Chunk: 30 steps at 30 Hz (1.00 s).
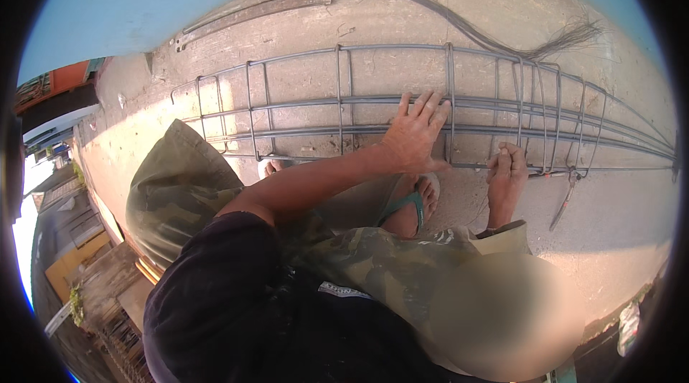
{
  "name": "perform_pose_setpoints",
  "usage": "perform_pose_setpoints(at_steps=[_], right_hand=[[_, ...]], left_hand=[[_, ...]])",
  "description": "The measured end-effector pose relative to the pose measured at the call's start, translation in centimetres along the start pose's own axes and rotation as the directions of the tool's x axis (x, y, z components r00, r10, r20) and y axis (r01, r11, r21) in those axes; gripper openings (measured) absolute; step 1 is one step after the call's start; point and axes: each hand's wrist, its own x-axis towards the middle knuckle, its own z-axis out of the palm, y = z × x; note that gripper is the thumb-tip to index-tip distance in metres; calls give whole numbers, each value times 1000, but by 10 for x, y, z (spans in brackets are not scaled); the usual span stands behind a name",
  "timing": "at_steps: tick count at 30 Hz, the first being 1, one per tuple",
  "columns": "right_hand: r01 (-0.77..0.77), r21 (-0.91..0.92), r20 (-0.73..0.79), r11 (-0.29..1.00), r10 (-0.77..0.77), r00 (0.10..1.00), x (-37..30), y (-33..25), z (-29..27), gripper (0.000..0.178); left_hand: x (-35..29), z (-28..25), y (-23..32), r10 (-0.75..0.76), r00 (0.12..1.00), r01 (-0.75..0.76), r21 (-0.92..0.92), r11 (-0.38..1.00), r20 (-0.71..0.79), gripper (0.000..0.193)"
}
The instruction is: The person sits on a concrete floor and ties a rebar mesh using wire and pliers. They wrap wire around the intersections of the steel bars and twist it tight with the tool to secure the grid structure.
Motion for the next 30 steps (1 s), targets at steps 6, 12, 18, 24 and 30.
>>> perform_pose_setpoints(at_steps=[6, 12, 18, 24, 30], right_hand=[[-30, -148, 235, 989, 65, 970, 9, 4, 3, 22], [182, -462, 378, 868, 7, 926, 0, -3, 10, 32], [-418, 208, 376, 884, 323, 869, 16, -7, 45, 30], [-478, 461, 331, 748, 355, 874, 49, 11, 75, 19], [-430, 546, 318, 719, 297, 900, 54, 22, 86, 10]], left_hand=[[-15, -21, 0, -39, 984, 15, 137, 990, 176, 124], [0, -16, 7, -84, 991, 93, -91, 991, 100, 123], [32, -5, 4, -153, 987, 141, -204, 969, -42, 96], [77, 5, -8, -371, 926, 262, -604, 752, -61, 41], [89, 6, -7, -376, 926, 321, -583, 746, 29, 24]])
